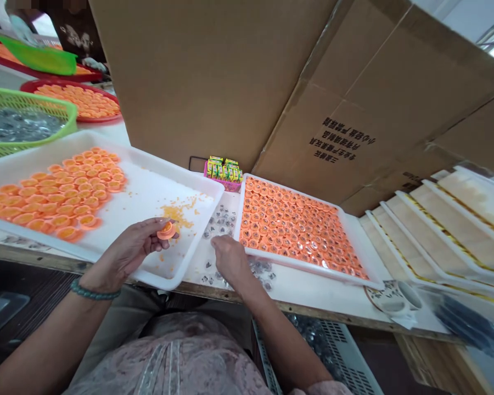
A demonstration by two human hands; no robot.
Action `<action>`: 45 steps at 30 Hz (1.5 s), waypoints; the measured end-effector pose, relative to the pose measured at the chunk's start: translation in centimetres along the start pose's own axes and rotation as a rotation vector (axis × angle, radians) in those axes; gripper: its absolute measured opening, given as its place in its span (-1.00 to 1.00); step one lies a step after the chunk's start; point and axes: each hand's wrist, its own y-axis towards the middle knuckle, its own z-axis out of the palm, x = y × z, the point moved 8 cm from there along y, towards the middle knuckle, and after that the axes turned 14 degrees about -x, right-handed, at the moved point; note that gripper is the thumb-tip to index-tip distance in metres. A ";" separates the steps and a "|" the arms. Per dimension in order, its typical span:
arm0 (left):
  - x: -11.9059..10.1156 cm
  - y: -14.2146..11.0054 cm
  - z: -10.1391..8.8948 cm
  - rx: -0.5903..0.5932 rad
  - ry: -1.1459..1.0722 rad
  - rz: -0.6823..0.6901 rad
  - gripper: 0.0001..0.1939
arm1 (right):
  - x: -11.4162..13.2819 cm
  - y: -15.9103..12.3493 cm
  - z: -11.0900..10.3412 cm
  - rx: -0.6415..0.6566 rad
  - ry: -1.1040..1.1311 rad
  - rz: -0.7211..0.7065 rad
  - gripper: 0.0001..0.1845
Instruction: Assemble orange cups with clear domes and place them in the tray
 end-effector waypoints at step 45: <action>0.5 -0.6 1.8 0.209 0.189 0.100 -0.59 | 5.2 7.2 2.1 0.403 0.690 0.042 -0.91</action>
